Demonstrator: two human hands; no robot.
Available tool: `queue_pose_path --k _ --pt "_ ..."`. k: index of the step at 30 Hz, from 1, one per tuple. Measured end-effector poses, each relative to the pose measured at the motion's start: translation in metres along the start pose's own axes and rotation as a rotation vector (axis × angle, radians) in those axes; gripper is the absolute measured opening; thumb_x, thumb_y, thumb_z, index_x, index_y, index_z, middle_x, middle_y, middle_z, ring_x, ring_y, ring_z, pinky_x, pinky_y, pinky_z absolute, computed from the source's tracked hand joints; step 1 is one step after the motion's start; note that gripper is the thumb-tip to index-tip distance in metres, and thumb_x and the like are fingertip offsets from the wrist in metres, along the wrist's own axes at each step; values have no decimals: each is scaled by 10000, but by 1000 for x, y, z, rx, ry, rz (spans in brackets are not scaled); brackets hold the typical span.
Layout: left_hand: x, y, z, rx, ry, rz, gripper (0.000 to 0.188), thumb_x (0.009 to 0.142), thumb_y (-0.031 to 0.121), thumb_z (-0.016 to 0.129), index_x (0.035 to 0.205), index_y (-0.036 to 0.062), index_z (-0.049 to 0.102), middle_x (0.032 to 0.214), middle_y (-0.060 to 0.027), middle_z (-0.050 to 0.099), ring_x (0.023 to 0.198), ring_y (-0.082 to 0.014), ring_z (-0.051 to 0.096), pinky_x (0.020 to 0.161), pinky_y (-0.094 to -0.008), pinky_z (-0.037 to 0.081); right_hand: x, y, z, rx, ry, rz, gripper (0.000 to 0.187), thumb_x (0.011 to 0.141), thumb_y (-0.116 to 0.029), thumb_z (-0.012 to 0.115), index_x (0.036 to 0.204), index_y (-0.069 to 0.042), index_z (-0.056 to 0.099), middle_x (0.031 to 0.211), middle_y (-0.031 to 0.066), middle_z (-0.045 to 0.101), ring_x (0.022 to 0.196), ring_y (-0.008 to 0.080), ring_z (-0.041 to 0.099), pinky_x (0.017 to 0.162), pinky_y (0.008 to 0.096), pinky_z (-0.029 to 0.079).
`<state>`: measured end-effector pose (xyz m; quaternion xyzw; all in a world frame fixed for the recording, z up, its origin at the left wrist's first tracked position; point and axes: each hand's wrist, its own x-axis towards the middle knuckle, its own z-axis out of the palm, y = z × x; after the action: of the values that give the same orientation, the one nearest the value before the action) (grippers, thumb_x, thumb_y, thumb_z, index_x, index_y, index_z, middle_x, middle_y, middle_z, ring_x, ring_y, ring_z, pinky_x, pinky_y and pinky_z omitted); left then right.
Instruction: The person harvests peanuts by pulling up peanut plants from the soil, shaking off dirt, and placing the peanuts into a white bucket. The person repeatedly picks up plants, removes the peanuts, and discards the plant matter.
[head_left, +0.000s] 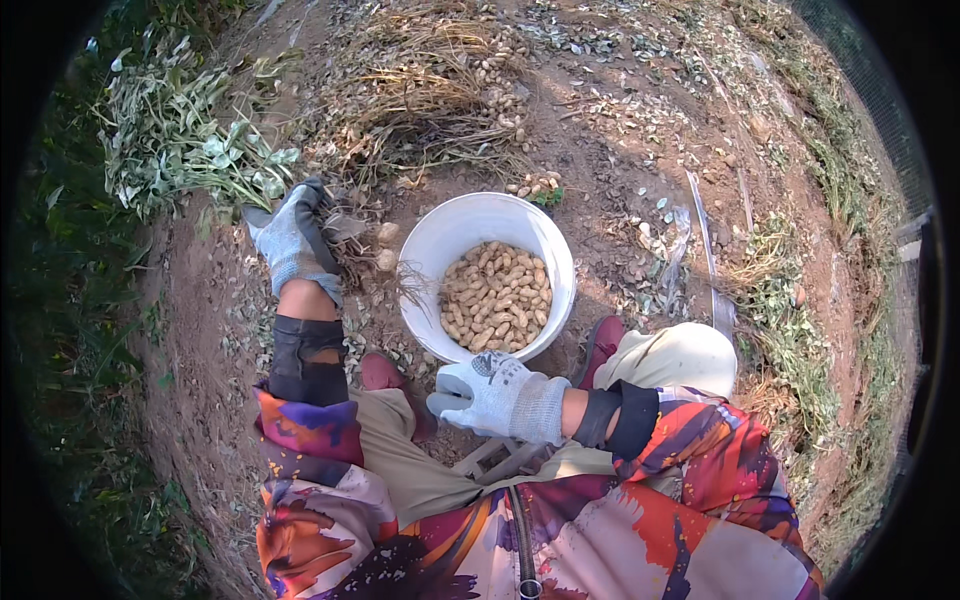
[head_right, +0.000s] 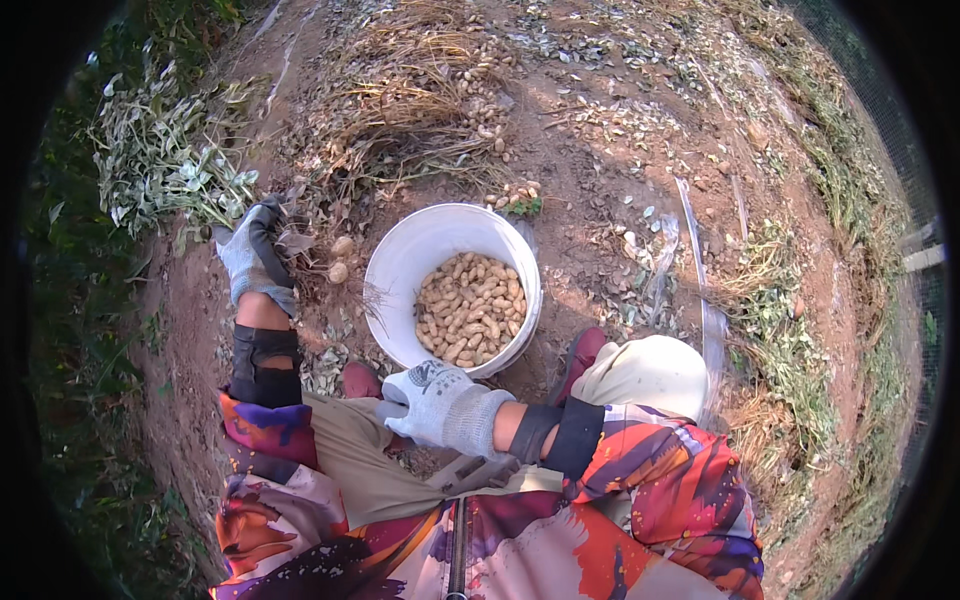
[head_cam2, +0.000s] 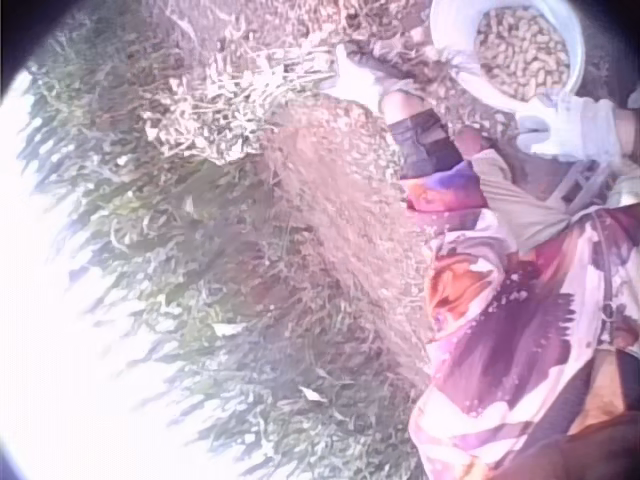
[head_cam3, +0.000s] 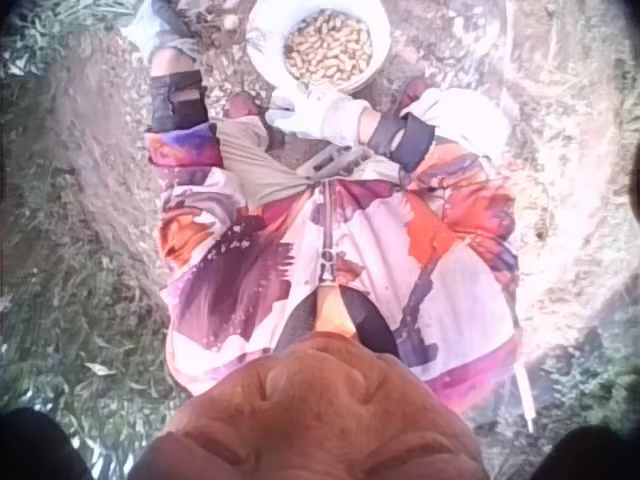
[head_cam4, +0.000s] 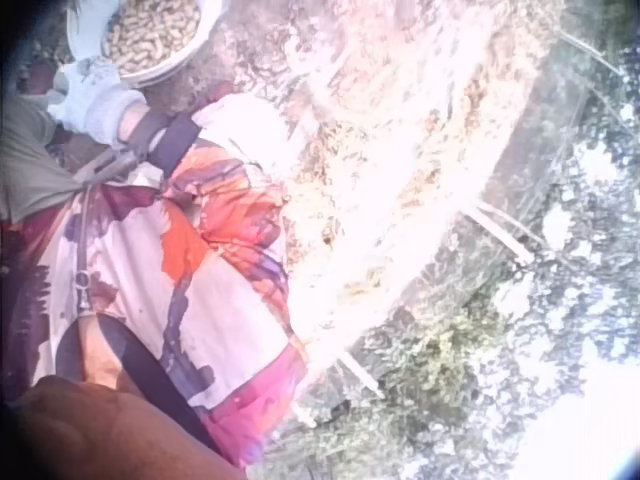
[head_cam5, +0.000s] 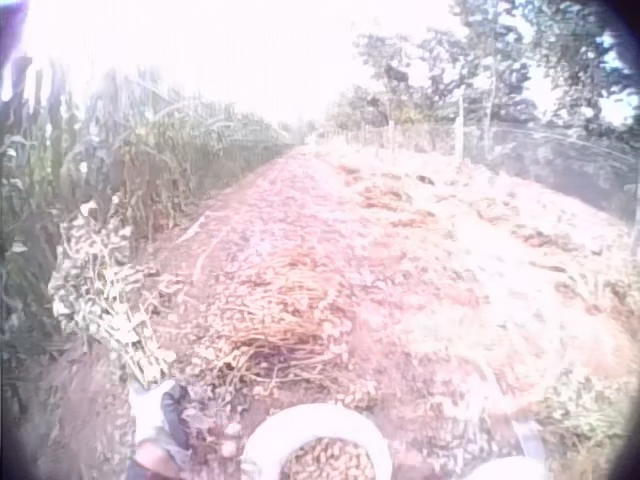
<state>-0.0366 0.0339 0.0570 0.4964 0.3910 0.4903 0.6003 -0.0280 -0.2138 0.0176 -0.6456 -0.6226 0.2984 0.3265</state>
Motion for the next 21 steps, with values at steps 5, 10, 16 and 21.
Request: queue_pose_path --k 5,10,16,21 --pt "-2 15 -15 -65 -17 25 134 713 9 574 843 -23 581 778 -76 614 670 -171 604 575 -293 513 7 26 -61 -271 191 407 282 800 -350 583 814 -69 560 755 131 569 705 312 567 630 401 438" --pt "-26 -7 5 -63 -72 -71 313 715 -9 562 1006 -13 449 787 -83 603 676 -167 591 589 -273 497 0 22 -64 -458 622 40 403 731 -400 649 1011 -116 586 1003 104 539 920 306 521 777 419 409" --pt "-50 -9 13 -189 -197 -160 685 716 -93 524 1284 -8 150 819 -119 599 678 -189 590 637 -279 504 27 9 -62 -589 543 -80 366 753 -446 559 858 -96 587 843 99 533 833 296 511 703 427 383" --pt "-47 -16 14 -204 -138 -169 743 698 -92 521 1292 -43 78 807 -113 596 688 -186 587 638 -280 497 37 2 -57 -540 500 -24 211 708 -295 624 708 -98 550 745 76 521 713 258 513 646 404 382"
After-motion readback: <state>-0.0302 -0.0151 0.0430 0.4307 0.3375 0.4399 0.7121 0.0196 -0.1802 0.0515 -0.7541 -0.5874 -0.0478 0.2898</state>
